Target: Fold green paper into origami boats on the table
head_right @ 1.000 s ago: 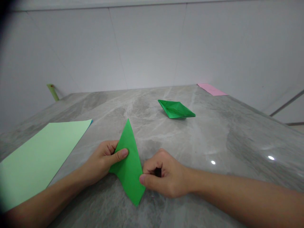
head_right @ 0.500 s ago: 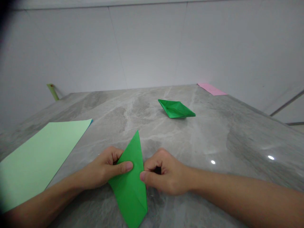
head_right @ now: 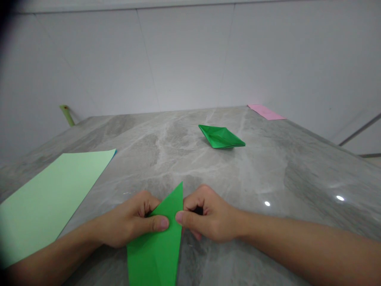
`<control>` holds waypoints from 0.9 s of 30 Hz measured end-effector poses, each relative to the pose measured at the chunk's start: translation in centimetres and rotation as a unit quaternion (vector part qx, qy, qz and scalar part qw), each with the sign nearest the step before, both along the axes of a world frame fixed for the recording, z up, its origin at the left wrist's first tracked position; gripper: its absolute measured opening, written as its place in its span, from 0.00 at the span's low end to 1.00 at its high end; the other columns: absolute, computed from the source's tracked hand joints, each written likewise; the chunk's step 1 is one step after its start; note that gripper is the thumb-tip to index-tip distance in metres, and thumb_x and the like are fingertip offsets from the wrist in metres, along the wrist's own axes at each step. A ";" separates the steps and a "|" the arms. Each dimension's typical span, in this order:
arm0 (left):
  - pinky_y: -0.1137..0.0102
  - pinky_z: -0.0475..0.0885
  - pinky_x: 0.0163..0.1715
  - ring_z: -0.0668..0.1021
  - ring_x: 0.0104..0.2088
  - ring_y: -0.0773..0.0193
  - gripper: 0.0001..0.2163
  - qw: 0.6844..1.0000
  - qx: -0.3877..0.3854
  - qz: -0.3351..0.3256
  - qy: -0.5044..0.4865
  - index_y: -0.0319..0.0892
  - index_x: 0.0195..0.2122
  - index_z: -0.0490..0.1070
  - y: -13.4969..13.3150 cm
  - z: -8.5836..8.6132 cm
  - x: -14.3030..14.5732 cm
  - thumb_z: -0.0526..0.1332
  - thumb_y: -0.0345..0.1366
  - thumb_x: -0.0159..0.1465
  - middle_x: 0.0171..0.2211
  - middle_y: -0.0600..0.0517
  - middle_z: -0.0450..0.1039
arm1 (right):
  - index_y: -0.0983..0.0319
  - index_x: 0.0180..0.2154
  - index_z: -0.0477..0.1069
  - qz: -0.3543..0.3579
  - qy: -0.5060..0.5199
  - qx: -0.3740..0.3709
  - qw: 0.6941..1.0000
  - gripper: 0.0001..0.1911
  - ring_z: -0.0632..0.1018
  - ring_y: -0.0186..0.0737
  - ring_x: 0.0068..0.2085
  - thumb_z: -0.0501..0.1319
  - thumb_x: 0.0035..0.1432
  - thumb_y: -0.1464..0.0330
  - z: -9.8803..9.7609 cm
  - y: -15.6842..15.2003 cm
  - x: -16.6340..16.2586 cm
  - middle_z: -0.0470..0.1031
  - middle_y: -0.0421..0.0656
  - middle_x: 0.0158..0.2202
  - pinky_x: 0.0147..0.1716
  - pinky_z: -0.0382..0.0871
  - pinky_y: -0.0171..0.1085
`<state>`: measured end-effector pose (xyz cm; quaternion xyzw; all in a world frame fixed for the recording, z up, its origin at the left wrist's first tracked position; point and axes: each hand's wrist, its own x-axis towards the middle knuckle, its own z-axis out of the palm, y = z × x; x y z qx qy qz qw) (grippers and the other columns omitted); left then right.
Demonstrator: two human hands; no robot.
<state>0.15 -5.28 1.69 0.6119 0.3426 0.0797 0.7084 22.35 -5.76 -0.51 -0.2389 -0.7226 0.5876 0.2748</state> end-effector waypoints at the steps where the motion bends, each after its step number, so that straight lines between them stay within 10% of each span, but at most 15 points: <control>1: 0.78 0.55 0.15 0.61 0.18 0.74 0.22 1.000 0.005 -0.011 0.008 0.40 0.22 0.64 0.0 0.1 -0.1 0.62 0.55 0.59 0.18 0.57 0.60 | 0.64 0.16 0.63 -0.006 -0.001 0.004 1.000 0.27 0.62 0.27 0.16 0.57 0.63 0.57 0.0 0.0 0.0 0.62 0.37 0.13 0.16 0.53 0.30; 13: 0.76 0.50 0.15 0.57 0.17 0.74 0.23 0.999 0.017 0.038 -0.020 0.40 0.24 0.64 0.0 -0.6 0.6 0.62 0.57 0.58 0.17 0.59 0.55 | 0.64 0.15 0.64 -0.038 0.003 -0.001 0.999 0.28 0.60 0.26 0.16 0.60 0.61 0.56 -0.1 0.2 -0.2 0.62 0.36 0.12 0.16 0.51 0.29; 27: 0.74 0.46 0.15 0.53 0.17 0.74 0.24 0.998 0.030 -0.054 0.002 0.41 0.19 0.57 0.0 0.3 0.3 0.59 0.54 0.62 0.17 0.60 0.49 | 0.64 0.17 0.66 -0.032 -0.014 0.020 0.999 0.26 0.63 0.27 0.15 0.57 0.63 0.56 0.2 0.1 -0.1 0.63 0.36 0.12 0.15 0.54 0.28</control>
